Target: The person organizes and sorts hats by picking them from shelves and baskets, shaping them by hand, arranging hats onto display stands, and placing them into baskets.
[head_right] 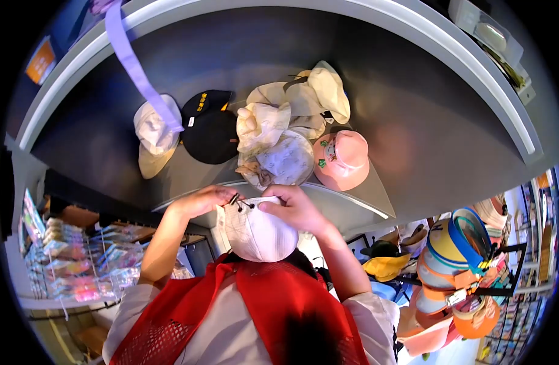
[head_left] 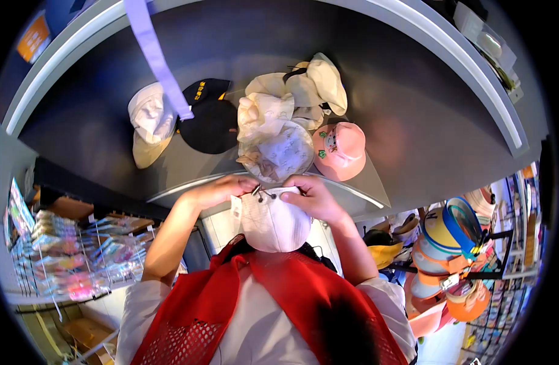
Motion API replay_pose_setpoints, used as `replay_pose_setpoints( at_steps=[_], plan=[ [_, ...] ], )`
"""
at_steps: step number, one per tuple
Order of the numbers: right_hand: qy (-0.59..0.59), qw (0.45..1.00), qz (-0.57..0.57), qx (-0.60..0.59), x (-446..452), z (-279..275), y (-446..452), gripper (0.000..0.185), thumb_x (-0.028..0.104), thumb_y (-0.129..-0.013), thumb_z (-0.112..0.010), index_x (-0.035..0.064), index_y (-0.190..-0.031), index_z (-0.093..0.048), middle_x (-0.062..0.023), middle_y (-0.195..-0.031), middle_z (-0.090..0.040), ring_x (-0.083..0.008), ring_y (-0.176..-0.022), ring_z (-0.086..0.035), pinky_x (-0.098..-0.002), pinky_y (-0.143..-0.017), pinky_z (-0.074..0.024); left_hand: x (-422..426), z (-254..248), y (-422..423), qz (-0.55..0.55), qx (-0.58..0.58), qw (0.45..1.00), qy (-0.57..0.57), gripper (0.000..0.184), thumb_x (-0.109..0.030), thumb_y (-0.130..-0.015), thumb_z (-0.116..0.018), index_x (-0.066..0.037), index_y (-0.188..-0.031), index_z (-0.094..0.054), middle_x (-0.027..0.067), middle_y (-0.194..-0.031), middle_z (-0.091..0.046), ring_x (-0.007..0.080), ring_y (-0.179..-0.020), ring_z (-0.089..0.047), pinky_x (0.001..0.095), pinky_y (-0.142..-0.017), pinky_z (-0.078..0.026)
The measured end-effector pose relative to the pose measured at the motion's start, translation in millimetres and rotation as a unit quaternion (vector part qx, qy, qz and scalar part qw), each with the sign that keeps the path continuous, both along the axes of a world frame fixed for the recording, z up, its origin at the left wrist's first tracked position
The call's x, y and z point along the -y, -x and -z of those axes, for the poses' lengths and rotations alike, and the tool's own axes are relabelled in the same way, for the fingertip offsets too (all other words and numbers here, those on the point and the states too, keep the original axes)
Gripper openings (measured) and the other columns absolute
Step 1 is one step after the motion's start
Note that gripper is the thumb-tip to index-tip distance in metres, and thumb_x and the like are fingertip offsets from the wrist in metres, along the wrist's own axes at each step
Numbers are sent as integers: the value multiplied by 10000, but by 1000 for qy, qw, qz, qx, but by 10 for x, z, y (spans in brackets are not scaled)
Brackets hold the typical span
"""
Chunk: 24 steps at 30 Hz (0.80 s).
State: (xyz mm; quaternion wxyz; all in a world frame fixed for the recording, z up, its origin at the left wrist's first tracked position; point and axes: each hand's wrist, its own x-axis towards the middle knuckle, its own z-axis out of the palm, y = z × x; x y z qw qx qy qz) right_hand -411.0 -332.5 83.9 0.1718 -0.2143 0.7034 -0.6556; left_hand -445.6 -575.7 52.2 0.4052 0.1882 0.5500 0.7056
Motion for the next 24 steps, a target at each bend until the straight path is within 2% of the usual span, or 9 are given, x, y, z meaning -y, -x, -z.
replay_pose_setpoints(
  at_steps=[2, 5, 6, 8, 10, 15, 18, 22, 24],
  plan=[
    [-36, 997, 67, -32, 146, 191, -1, 99, 112, -774, -588, 21, -785, -551, 47, -660, -483, -22, -613, -407, -181, -518, -348, -38, -231, -91, 12, -151, 988, -2, 345, -90, -790, -516, 19, -1112, -458, 51, -957, -536, 82, -832, -489, 205, -726, -396],
    [-25, 989, 120, -80, 352, 393, -41, 82, 93, -791, -549, 28, -841, -554, 28, -685, -489, -42, -637, -428, -195, -549, -366, 60, 25, -11, -61, -324, 929, 166, 120, -70, -757, -579, 7, -848, -566, -41, -610, -493, 31, -548, -416, 206, -454, -342],
    [104, 977, 156, -101, 484, 474, -49, 117, 92, -782, -557, 26, -877, -537, 16, -665, -493, -48, -594, -421, -216, -528, -364, -17, -145, -83, -87, -273, 943, 166, 104, -92, -753, -584, 9, -772, -568, -34, -563, -466, 30, -508, -388, 205, -433, -323],
    [142, 974, 158, -75, 624, 402, -132, 174, 82, -763, -572, 30, -918, -512, -5, -641, -490, -62, -586, -436, -231, -537, -377, 33, -76, -39, -25, -263, 949, 171, 98, -75, -747, -582, 20, -730, -566, -23, -559, -476, 27, -521, -399, 208, -437, -330],
    [39, 977, 180, -106, 689, 282, -225, 204, 98, -710, -621, 17, -870, -525, -37, -580, -481, -82, -532, -445, -238, -492, -369, -19, 1, -80, -5, -235, 965, 117, 89, -54, -737, -581, 34, -751, -579, -10, -598, -531, 33, -556, -444, 204, -474, -359],
    [56, 947, 314, -34, 784, 374, -560, 206, 104, -677, -643, 7, -829, -543, -51, -614, -511, -110, -557, -494, -248, -519, -406, -115, -41, -134, 104, -203, 970, 87, 110, -67, -726, -592, 39, -754, -585, 40, -664, -573, 53, -575, -491, 215, -491, -381],
    [-7, 933, 338, -126, 759, 330, -855, 214, 100, -673, -645, 3, -831, -539, -55, -665, -515, -137, -614, -525, -262, -542, -425, -199, 20, -33, 230, -377, 894, 71, 124, -89, -735, -579, 34, -752, -579, 58, -644, -556, 62, -552, -471, 220, -481, -369],
    [-60, 884, 441, -142, 786, 419, -1117, 125, 53, -678, -627, 2, -767, -556, -73, -693, -505, -167, -606, -527, -277, -522, -419, -367, 50, -72, 332, -324, 875, 139, 127, -91, -735, -575, 34, -751, -567, 80, -628, -535, 74, -537, -464, 226, -484, -373],
    [-28, 850, 516, -100, 837, 440, -1204, 97, 15, -666, -626, 7, -739, -564, -74, -668, -508, -164, -539, -516, -262, -478, -399, -490, 39, -214, 306, -348, 883, 77, 145, -90, -713, -595, 31, -777, -546, 85, -653, -536, 89, -564, -488, 236, -503, -390]
  ],
)
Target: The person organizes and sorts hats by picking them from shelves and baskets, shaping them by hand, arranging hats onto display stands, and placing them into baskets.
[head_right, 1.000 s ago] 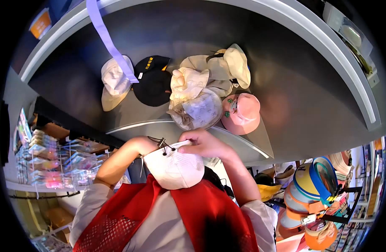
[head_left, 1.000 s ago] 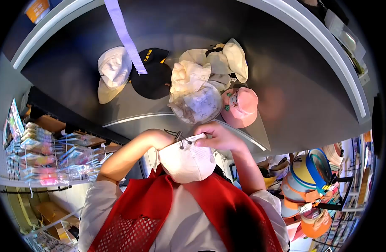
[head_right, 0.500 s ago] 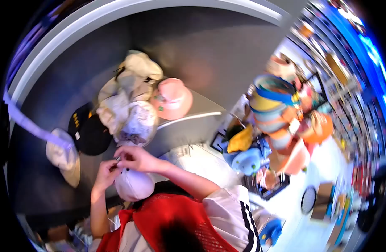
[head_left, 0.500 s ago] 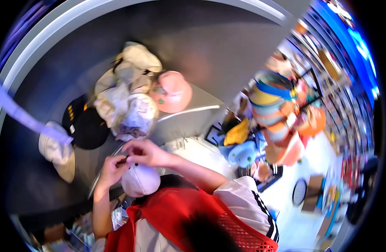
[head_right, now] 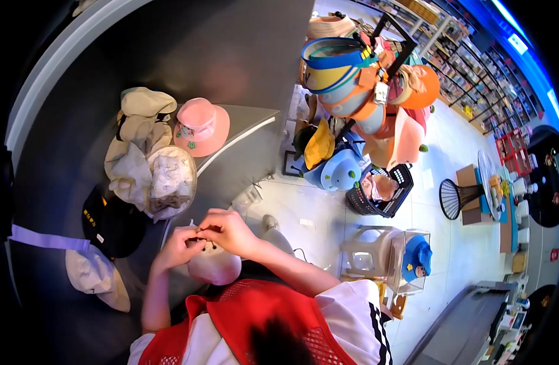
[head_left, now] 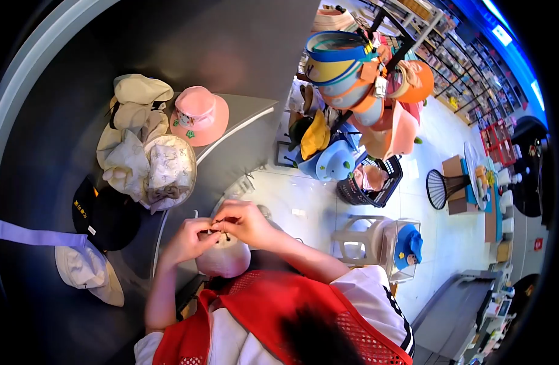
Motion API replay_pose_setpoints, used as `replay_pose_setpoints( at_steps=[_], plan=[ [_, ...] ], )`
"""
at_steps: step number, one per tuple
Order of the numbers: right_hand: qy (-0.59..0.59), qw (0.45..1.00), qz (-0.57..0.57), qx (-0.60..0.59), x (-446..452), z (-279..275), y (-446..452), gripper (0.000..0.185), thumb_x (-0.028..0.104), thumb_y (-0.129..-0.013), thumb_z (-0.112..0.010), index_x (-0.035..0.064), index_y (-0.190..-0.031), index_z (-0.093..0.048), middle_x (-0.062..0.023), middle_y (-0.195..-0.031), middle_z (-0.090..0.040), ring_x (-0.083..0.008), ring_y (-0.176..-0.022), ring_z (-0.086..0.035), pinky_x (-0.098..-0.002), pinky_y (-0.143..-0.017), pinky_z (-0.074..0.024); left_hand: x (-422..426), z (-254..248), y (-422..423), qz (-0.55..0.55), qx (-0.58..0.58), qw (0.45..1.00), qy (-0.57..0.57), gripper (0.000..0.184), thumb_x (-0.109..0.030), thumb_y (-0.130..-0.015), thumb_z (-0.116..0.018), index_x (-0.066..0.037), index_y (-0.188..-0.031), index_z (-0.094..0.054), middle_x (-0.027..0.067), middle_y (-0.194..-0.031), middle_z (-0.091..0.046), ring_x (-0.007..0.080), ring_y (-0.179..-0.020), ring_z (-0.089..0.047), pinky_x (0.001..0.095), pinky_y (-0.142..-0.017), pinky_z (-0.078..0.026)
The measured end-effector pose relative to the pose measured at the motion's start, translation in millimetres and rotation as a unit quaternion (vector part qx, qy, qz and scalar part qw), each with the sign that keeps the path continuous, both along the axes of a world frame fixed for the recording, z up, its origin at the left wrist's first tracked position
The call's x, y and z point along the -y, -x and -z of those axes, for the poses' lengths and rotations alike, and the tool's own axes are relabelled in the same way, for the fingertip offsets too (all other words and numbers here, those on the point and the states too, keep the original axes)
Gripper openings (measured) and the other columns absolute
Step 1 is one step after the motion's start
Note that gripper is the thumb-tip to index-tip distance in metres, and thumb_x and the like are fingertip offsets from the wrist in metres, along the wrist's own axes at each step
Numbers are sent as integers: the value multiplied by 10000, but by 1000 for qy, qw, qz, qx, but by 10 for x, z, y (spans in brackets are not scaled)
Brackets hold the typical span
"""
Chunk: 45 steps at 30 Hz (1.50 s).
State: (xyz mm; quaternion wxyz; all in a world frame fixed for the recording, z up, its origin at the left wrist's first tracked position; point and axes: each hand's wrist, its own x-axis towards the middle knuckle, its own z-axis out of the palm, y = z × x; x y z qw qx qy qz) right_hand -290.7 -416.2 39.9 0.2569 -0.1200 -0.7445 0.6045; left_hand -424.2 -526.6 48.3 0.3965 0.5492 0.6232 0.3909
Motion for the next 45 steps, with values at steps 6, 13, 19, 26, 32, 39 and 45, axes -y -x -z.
replay_pose_setpoints(
  at_steps=[6, 13, 19, 26, 32, 39, 45],
  plan=[
    [98, 973, 188, 92, 35, -17, -261, 170, 50, -675, -664, -3, -647, -505, -75, -591, -531, -108, -507, -512, -238, -456, -408, -252, 151, -381, -60, -41, 989, -131, 175, -44, -656, -634, 17, -788, -538, 96, -719, -540, 167, -633, -527, 267, -561, -411],
    [112, 968, 216, 61, -49, 19, -513, 234, 106, -666, -684, 27, -623, -468, -8, -538, -442, -65, -482, -389, -216, -428, -333, -478, 251, -569, -55, -79, 975, -202, 167, -52, -629, -649, -2, -759, -558, 113, -782, -569, 279, -715, -544, 326, -630, -427],
    [63, 979, 180, -73, -194, 79, -834, 196, 39, -694, -652, 26, -662, -458, 12, -612, -450, -50, -518, -396, -196, -449, -321, -660, 162, -821, -36, -76, 969, -233, 149, -70, -688, -626, -6, -782, -530, 121, -811, -574, 285, -772, -557, 337, -687, -430],
    [305, 941, 124, -80, -349, -164, -1728, 108, 9, -782, -545, 29, -836, -455, -15, -663, -507, -70, -499, -476, -193, -446, -355, -889, 184, -1416, 167, 192, 967, 20, 128, -36, -746, -570, -13, -805, -459, 85, -847, -565, 178, -840, -542, 302, -738, -417],
    [344, 928, 89, -114, -424, -398, -2549, 146, -6, -790, -516, 19, -923, -461, -46, -664, -548, -120, -489, -537, -213, -404, -368, -1113, 36, -2151, 300, 456, 832, 98, 207, -175, -791, -558, -24, -883, -451, 119, -903, -532, 202, -867, -523, 325, -805, -399],
    [333, 935, 38, -117, -423, -495, -3389, 130, 1, -801, -509, 7, -928, -484, -44, -691, -558, -71, -485, -497, -195, -443, -414, -1256, 210, -2942, 366, 498, 765, 182, 349, -288, -707, -672, -43, -891, -506, 74, -879, -553, 162, -856, -520, 280, -785, -385],
    [284, 949, 50, -128, -433, -582, -3807, 130, -8, -792, -517, 8, -919, -494, -44, -698, -554, -72, -487, -486, -208, -473, -432, -1368, 203, -3296, 377, 441, 793, 187, 516, -331, -654, -706, -3, -997, -502, 111, -949, -553, 172, -871, -527, 270, -761, -406]
  ],
)
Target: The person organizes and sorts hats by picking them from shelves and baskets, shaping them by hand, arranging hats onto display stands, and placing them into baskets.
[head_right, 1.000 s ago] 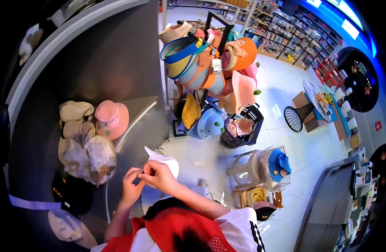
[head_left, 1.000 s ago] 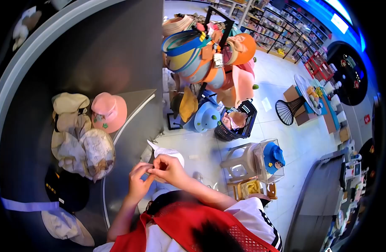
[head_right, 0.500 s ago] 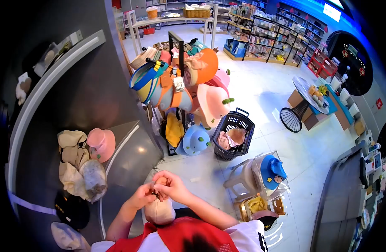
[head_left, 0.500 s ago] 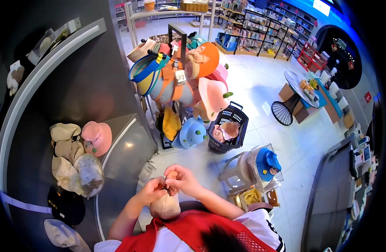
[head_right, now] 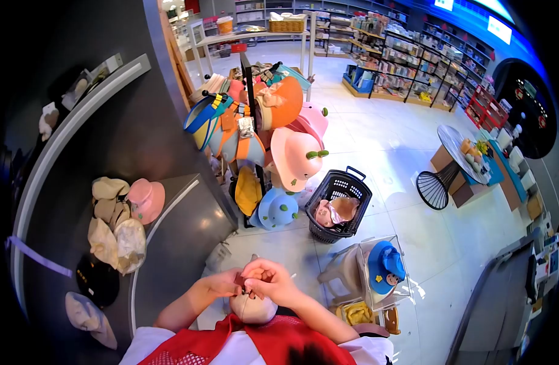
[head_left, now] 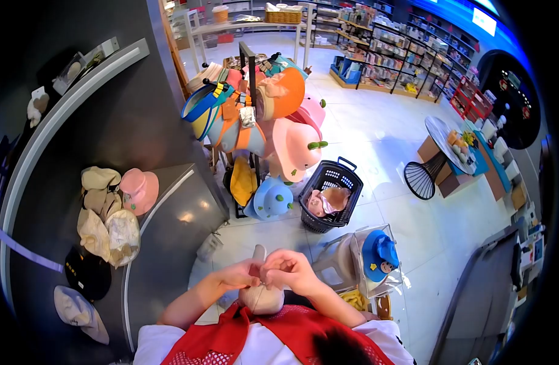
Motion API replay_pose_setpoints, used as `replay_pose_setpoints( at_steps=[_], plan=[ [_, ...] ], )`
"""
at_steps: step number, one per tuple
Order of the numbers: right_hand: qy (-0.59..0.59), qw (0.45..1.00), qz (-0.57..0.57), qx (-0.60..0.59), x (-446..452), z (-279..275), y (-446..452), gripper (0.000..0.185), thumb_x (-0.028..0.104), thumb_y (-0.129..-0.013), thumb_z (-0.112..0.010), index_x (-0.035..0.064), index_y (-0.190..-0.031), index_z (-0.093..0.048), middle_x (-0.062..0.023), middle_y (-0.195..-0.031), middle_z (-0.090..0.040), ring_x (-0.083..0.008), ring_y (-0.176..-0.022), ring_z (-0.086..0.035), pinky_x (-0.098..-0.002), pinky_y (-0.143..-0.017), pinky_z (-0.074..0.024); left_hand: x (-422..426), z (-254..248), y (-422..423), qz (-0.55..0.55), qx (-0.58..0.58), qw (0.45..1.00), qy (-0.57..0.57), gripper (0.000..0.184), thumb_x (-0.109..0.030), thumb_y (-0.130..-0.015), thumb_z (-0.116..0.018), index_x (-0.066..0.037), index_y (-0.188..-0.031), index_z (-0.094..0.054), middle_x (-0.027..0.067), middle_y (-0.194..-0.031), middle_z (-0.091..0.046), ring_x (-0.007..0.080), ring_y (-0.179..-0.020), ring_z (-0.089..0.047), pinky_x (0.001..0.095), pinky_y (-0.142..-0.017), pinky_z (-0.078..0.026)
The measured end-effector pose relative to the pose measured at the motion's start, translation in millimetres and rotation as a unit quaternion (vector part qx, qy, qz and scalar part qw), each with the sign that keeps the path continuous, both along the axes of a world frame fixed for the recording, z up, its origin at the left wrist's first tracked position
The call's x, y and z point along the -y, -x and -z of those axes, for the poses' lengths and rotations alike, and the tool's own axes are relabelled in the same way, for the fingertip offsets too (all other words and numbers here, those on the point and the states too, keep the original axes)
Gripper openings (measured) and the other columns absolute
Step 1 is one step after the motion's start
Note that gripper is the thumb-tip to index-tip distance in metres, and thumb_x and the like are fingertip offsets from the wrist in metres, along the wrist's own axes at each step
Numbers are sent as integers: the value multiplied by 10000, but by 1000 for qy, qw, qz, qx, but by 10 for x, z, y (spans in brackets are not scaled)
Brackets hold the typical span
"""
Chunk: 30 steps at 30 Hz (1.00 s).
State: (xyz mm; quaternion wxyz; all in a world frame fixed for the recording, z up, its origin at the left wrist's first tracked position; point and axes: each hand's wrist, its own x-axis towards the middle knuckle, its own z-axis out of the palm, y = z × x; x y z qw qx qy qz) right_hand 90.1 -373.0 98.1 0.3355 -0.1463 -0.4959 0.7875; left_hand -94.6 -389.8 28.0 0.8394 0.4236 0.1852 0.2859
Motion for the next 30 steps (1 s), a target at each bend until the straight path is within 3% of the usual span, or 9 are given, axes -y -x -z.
replay_pose_setpoints(
  at_steps=[1, 7, 12, 15, 18, 20, 23, 25, 30],
  plan=[
    [-6, 1000, 13, 1, -4, 2, -36, 128, -8, -791, -518, 9, -916, -497, -45, -706, -554, -75, -509, -496, -207, -479, -432, -14, 0, -21, 1, -13, 1000, -16, 576, -357, -642, -708, 5, -1034, -491, 138, -978, -550, 188, -880, -531, 274, -753, -415],
    [-52, 997, 58, 14, -122, 80, -41, 115, 5, -798, -519, 10, -911, -508, -36, -750, -556, -77, -690, -528, -198, -583, -417, -22, -275, -71, -93, -149, 978, -114, 306, -115, -718, -634, -5, -974, -509, 60, -898, -559, 142, -854, -514, 265, -797, -379],
    [-9, 998, 64, 14, -250, 98, 184, 149, -3, -806, -498, 2, -954, -484, -31, -735, -546, -80, -673, -516, -201, -613, -415, -24, -463, 33, -229, -315, 845, -367, 161, -90, -743, -604, -20, -876, -546, 0, -830, -562, 66, -799, -497, 249, -727, -396],
    [-1, 996, 91, 1, -368, 130, 414, 148, -4, -803, -496, -4, -950, -482, -34, -729, -551, -87, -675, -521, -203, -616, -416, -65, -423, 169, -329, -308, 807, -381, 95, -63, -767, -571, 0, -834, -546, 13, -808, -573, 79, -770, -515, 241, -698, -409],
    [13, 995, 98, -1, -517, 160, 660, 134, -1, -789, -509, -2, -923, -495, -40, -742, -565, -98, -694, -532, -211, -639, -417, -214, -405, 405, -377, -186, 888, -189, 70, -49, -794, -533, 14, -825, -532, 27, -768, -577, 93, -734, -533, 229, -672, -423],
    [24, 997, 76, -1, -637, 173, 847, 139, -6, -786, -511, 3, -924, -496, -43, -783, -566, -101, -737, -531, -216, -684, -415, -352, -368, 616, -409, -173, 881, -164, 71, -47, -809, -512, 21, -825, -524, 41, -741, -570, 103, -712, -540, 223, -654, -431],
    [-17, 996, 81, -27, -858, 224, 1236, 190, -18, -800, -492, -3, -988, -466, -60, -880, -556, -119, -837, -521, -231, -755, -403, -636, -439, 981, -445, -150, 869, -158, 59, -45, -818, -494, 12, -833, -503, 58, -681, -536, 117, -628, -540, 230, -621, -444],
    [-35, 993, 113, -21, -1021, 241, 1539, 358, -6, -782, -513, 27, -1118, -393, -70, -1054, -491, -135, -1003, -463, -257, -836, -374, -887, -544, 1303, -451, -144, 863, -178, 47, -37, -818, -484, 1, -846, -485, 65, -660, -512, 126, -586, -527, 252, -628, -451],
    [-267, 950, 85, 141, -1381, 396, 2258, 584, 175, -701, -637, 9, -1170, -333, -154, -1185, -373, -237, -1141, -349, -334, -947, -277, -1577, -935, 1949, -476, -162, 832, -234, 78, -55, -810, -522, 19, -785, -515, 34, -643, -514, 89, -551, -523, 200, -506, -419]
  ],
)
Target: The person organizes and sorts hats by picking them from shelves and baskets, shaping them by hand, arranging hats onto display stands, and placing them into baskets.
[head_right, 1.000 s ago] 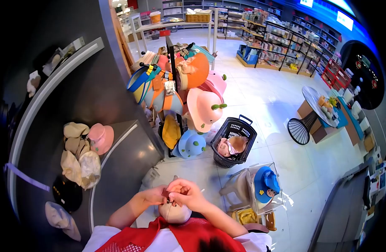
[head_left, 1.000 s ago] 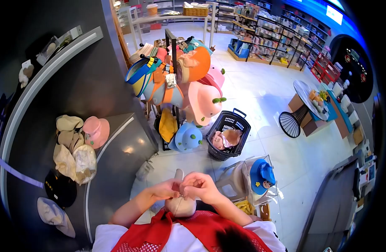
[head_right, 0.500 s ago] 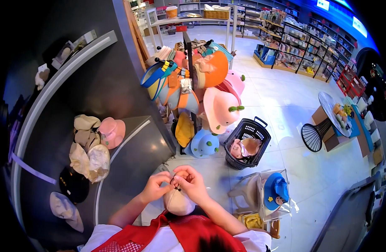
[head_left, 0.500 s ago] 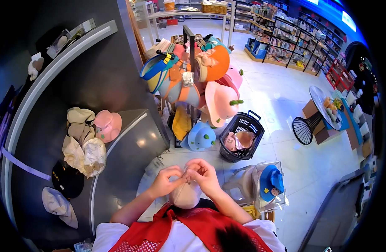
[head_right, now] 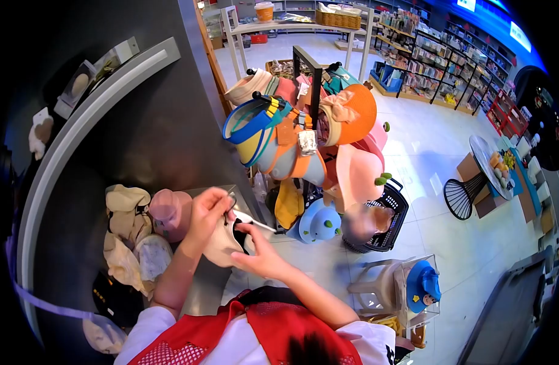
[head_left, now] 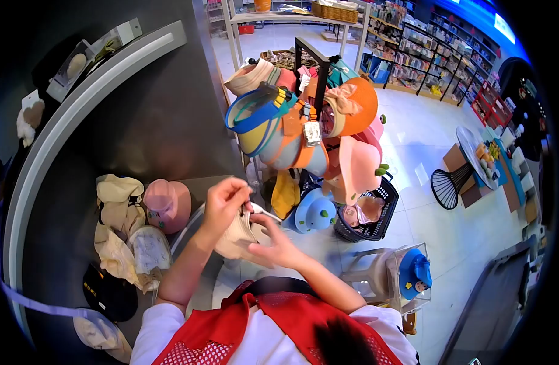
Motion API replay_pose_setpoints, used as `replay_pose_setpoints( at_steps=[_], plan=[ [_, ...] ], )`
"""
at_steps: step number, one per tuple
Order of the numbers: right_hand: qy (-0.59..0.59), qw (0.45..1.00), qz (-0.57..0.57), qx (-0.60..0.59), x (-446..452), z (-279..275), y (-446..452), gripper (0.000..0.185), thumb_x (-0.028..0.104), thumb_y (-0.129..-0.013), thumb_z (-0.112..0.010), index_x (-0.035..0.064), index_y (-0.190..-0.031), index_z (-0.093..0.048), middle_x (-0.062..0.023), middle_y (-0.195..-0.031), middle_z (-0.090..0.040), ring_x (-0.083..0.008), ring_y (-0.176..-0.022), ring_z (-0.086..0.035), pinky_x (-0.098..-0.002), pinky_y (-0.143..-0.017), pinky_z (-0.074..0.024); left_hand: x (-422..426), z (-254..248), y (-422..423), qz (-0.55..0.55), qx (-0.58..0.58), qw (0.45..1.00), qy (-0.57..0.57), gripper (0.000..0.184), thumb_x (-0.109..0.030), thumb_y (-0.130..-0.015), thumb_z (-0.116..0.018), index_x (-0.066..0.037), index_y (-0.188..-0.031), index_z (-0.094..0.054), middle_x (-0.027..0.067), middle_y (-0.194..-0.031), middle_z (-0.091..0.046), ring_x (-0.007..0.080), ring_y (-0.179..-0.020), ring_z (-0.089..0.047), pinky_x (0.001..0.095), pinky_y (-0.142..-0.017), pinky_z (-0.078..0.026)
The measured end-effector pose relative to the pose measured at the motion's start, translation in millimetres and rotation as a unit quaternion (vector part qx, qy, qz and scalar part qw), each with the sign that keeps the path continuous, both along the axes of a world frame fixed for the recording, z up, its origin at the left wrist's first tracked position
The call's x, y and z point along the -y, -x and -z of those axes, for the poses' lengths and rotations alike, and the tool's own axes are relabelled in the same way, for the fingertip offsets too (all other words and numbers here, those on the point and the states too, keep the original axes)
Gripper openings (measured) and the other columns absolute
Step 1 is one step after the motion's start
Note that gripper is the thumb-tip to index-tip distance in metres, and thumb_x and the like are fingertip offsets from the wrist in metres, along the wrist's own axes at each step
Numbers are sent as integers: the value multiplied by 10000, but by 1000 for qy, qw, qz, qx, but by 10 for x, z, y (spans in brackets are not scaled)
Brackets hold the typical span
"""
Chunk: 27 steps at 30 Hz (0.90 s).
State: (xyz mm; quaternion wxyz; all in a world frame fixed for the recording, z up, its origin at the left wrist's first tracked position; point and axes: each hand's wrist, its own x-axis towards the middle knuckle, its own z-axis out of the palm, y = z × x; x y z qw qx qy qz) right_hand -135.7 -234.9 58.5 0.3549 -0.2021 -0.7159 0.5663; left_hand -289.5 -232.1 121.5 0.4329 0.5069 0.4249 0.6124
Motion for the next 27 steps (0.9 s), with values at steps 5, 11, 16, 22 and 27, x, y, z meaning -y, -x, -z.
replay_pose_setpoints(
  at_steps=[5, 11, 16, 22, 27],
  plan=[
    [-111, 982, 142, 48, -194, 116, 694, 540, 232, -682, -648, -15, -1098, -407, -163, -1221, -329, -304, -1132, -336, -347, -918, -306, -493, -95, 334, -19, -49, 999, -13, 84, -63, -808, -532, 19, -791, -527, 22, -649, -519, 71, -546, -514, 189, -506, -420],
    [191, 978, 79, 5, -470, 570, 916, 153, 143, -829, -497, -4, -866, -515, 7, -670, -474, -58, -647, -410, -198, -589, -343, -751, 234, 674, -34, -79, 996, 38, 67, -42, -794, -544, 21, -815, -537, 18, -697, -556, 61, -601, -528, 184, -541, -425],
    [372, 916, 127, -74, -618, 1401, 1071, 186, 178, -865, -448, 10, -817, -514, 47, -675, -460, -41, -629, -394, -196, -557, -334, -1154, 1093, 791, -37, -75, 986, 142, 77, -63, -785, -561, 14, -779, -551, 15, -637, -548, 67, -552, -527, 195, -493, -406],
    [451, 858, 238, -63, -1122, 2784, 1270, 255, 250, -871, -447, 46, -738, -522, 41, -598, -466, -50, -544, -408, -194, -490, -326, -2159, 3004, 812, -2, -123, 974, 189, 126, -120, -770, -584, -1, -753, -549, 23, -585, -542, 81, -461, -513, 201, -403, -369],
    [481, 796, 267, -254, -1681, 3602, 1458, 223, 224, -882, -428, 19, -870, -514, -23, -815, -555, -83, -728, -494, -207, -668, -388, -2895, 4203, 803, -17, -158, 970, 186, 163, -131, -751, -597, 17, -774, -535, 36, -566, -536, 105, -423, -505, 225, -380, -389]
  ],
)
